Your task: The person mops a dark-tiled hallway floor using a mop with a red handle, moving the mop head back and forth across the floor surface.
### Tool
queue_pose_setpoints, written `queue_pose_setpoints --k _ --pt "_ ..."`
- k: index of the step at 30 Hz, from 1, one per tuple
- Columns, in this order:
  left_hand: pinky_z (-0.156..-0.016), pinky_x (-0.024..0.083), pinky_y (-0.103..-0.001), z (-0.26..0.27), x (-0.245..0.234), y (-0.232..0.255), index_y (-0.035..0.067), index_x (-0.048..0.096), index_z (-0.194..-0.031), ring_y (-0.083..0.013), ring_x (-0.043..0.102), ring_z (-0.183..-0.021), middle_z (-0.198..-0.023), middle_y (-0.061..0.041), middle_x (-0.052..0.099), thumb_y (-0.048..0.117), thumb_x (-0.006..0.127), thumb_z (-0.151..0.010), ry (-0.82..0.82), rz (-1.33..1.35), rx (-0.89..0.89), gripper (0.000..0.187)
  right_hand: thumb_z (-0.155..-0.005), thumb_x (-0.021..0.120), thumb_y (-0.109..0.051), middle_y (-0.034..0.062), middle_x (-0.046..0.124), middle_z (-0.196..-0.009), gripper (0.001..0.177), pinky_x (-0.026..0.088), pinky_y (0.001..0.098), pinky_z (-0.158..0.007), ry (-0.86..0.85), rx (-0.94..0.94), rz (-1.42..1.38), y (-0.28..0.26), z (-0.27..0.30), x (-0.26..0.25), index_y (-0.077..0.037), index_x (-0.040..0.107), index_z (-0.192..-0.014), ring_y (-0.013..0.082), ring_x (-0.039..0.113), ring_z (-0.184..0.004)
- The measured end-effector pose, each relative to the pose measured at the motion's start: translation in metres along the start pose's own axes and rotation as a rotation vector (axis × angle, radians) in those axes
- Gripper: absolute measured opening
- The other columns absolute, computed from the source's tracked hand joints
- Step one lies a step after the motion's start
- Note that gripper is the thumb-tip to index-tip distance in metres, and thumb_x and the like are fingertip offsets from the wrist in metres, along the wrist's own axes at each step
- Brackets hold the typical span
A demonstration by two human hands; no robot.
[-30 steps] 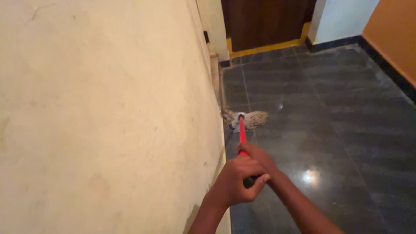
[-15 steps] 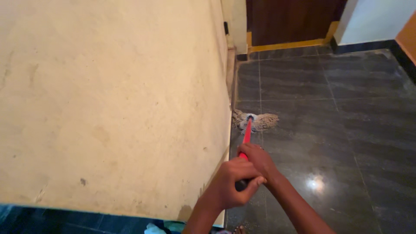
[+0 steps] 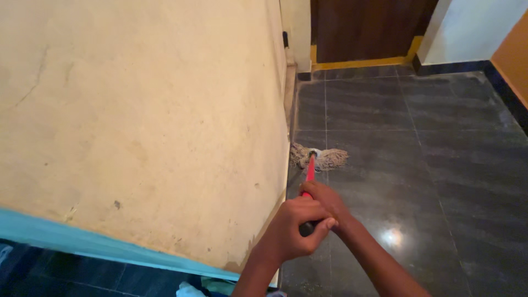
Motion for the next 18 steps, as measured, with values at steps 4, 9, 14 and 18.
queue_pose_setpoints --k 4,9,14,18 --pt "-0.078 0.053 -0.037 0.019 -0.004 0.002 0.004 0.07 -0.088 -0.0286 0.07 -0.084 -0.086 -0.011 0.071 0.01 0.073 -0.091 -0.004 0.035 -0.008 0.008 -0.082 0.062 -0.028 0.0112 0.068 -0.099 0.022 0.052 0.0419 -0.078 -0.05 -0.01 -0.018 -0.009 0.008 0.013 -0.012 0.063 -0.098 0.0336 0.067 -0.094" --pt "-0.08 0.054 -0.036 0.047 -0.012 0.008 0.003 0.07 -0.09 -0.0277 0.07 -0.086 -0.087 -0.011 0.072 0.01 0.072 -0.092 0.032 0.044 -0.004 0.008 -0.079 0.064 -0.028 0.0117 0.068 -0.096 0.025 0.051 0.0427 -0.077 -0.031 -0.043 0.046 -0.019 0.021 0.028 -0.011 0.063 -0.099 0.0345 0.066 -0.091" --pt "-0.084 0.053 -0.037 0.057 -0.017 0.013 0.004 0.071 -0.088 -0.028 0.07 -0.084 -0.084 -0.01 0.07 0.011 0.074 -0.09 0.025 0.041 0.018 0.008 -0.082 0.062 -0.027 0.012 0.067 -0.098 0.022 0.052 0.0416 -0.078 -0.009 -0.075 0.002 -0.032 0.027 0.035 -0.013 0.063 -0.099 0.0338 0.067 -0.093" --pt "-0.082 0.053 -0.035 0.064 -0.014 0.014 0.004 0.071 -0.092 -0.0277 0.069 -0.086 -0.089 -0.01 0.072 0.01 0.071 -0.092 0.02 0.037 0.024 0.006 -0.081 0.062 -0.027 0.0108 0.068 -0.104 0.023 0.052 0.042 -0.077 -0.067 0.038 0.018 -0.037 0.034 0.037 -0.013 0.063 -0.1 0.0338 0.067 -0.094"
Point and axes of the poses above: each hand's wrist, its own z-axis away from the middle knuckle, its own x-axis out of the palm, y = z × x, the point moved 5 cm from there along -z, towards the middle knuckle
